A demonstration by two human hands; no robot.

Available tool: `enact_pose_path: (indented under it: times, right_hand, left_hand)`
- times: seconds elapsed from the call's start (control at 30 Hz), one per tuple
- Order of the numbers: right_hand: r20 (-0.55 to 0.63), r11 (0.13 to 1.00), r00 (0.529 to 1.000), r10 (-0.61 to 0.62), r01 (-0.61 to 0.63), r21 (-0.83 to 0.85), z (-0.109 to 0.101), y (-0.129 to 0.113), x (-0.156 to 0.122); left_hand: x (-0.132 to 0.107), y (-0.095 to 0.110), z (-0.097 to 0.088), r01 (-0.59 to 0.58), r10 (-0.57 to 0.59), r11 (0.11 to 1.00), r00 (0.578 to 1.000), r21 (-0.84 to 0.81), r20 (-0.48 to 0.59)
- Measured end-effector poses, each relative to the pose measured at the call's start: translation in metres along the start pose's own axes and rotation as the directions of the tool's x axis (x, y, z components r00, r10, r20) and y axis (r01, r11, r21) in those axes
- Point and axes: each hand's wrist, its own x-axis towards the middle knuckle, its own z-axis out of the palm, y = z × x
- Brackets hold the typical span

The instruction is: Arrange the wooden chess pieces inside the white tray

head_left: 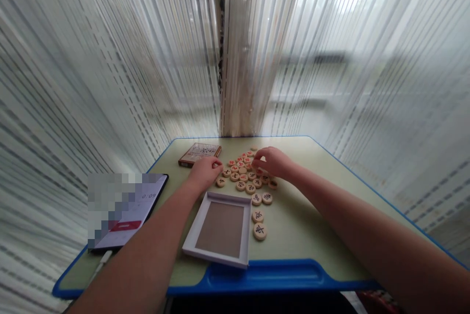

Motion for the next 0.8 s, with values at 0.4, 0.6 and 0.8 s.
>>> enact_pose_path:
  times: [0.4, 0.6, 0.8]
  right_hand:
    - [-0.024, 0.976, 0.977, -0.213, 0.212, -0.046, 0.005, -0.011, -0.001]
    - [0.086, 0.974, 0.974, -0.207, 0.214, -0.076, 0.011, -0.025, 0.006]
    - [0.025, 0.978, 0.986, -0.167, 0.169, -0.125, 0.014, -0.024, 0.001]
  left_hand:
    - [-0.003, 0.003, -0.002, 0.019, -0.019, 1.000, 0.999, -0.007, 0.034]
    - [0.000, 0.000, -0.002, -0.035, 0.035, 0.999, 0.998, -0.012, 0.058]
    - [-0.003, 0.000, -0.008, -0.045, 0.044, 0.993, 0.999, -0.109, -0.014]
